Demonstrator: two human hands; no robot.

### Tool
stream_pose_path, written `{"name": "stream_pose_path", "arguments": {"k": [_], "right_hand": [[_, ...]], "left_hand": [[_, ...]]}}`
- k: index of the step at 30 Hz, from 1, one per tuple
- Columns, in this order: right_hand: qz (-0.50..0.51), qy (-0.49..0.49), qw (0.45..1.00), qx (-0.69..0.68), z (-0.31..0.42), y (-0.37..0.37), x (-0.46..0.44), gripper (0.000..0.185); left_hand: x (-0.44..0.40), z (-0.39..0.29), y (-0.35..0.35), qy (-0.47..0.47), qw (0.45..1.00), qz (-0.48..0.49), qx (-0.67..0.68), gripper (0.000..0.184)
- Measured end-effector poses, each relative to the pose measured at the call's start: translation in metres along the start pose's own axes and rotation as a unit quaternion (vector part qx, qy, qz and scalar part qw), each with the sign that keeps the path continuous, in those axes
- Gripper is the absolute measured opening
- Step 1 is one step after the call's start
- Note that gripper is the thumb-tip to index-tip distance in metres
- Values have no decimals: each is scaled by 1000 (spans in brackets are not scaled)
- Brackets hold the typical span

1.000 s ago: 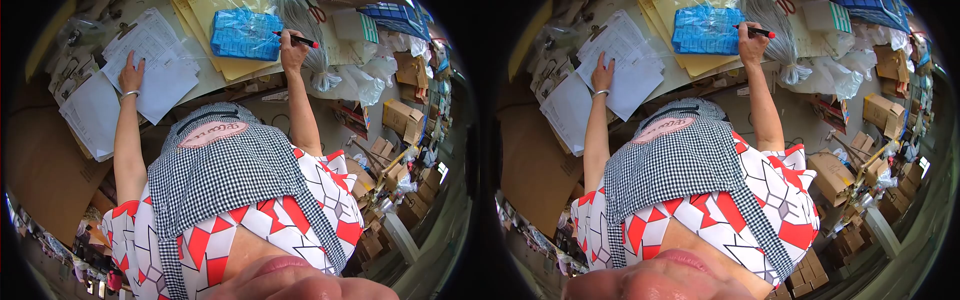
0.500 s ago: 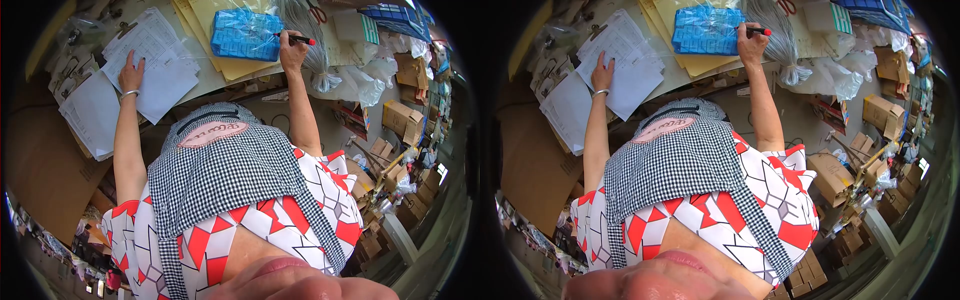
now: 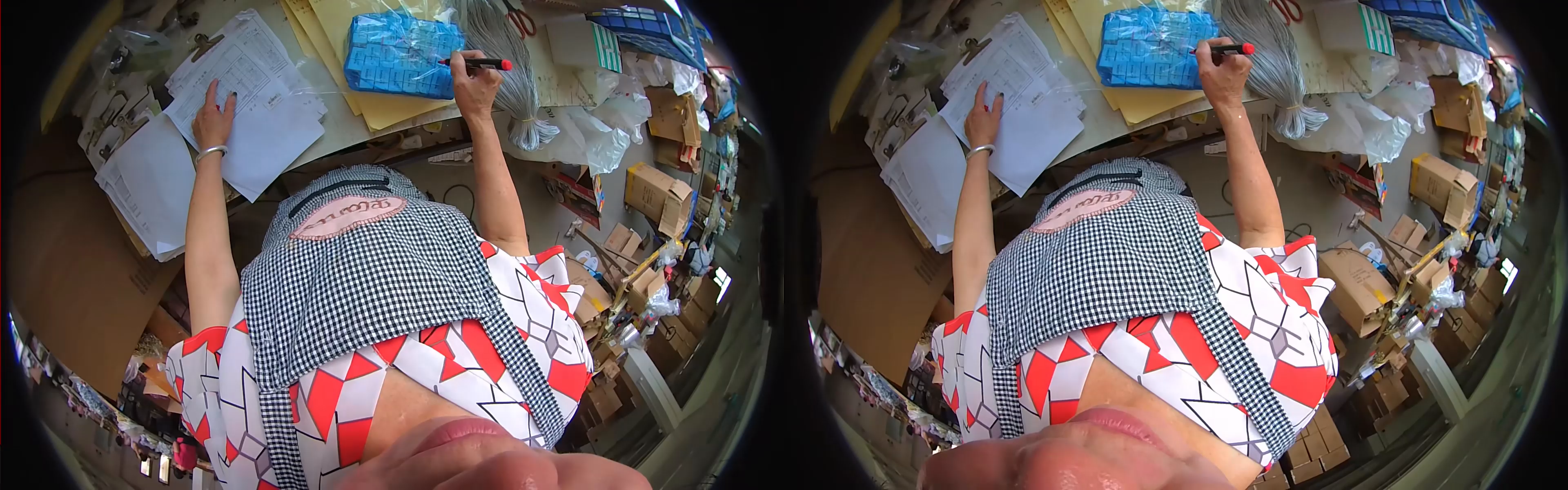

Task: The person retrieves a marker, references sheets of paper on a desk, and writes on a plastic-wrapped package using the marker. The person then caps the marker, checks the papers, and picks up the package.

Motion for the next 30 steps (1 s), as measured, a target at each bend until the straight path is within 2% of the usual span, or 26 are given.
{"name": "stream_pose_path", "arguments": {"k": [2,7,10,13,16,19,21,22,26,30], "right_hand": [[12,34,999,22,4,-3,1,16],[-28,29,999,23,-2,0,1,16],[16,44,998,50,7,-2,1,16],[-21,32,998,45,4,-1,-3,16],[38,13,997,64,-4,0,1,17],[43,-92,993,-51,-17,7,8,21],[51,-188,961,-197,-26,8,10,16],[45,-205,947,-245,-24,9,12,15],[43,-223,936,-270,-30,7,17,17],[33,-197,941,-272,-24,7,18,17]], "left_hand": [[0,3,0,11,1000,5,0,55],[-1,5,-1,12,1000,9,-1,55],[-3,7,-2,15,1000,12,-5,55],[-3,6,-2,15,1000,13,-5,55],[-2,4,-1,16,1000,14,-3,55],[-4,1,-1,13,1000,15,-2,56],[-5,1,-1,12,1000,18,-3,56],[-5,2,0,14,1000,18,-4,56],[-3,2,1,15,1000,16,-6,56],[-3,1,-1,12,1000,16,-3,56]]}}
Point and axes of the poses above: each hand's wrist, its own x-axis away from the middle knuckle, its own y-axis out of the back of the hand, z = x × y, the point moved 5 cm from there along -x, towards the middle knuckle, and after that the axes turned 13 degrees about x, right-handed, at the moved point
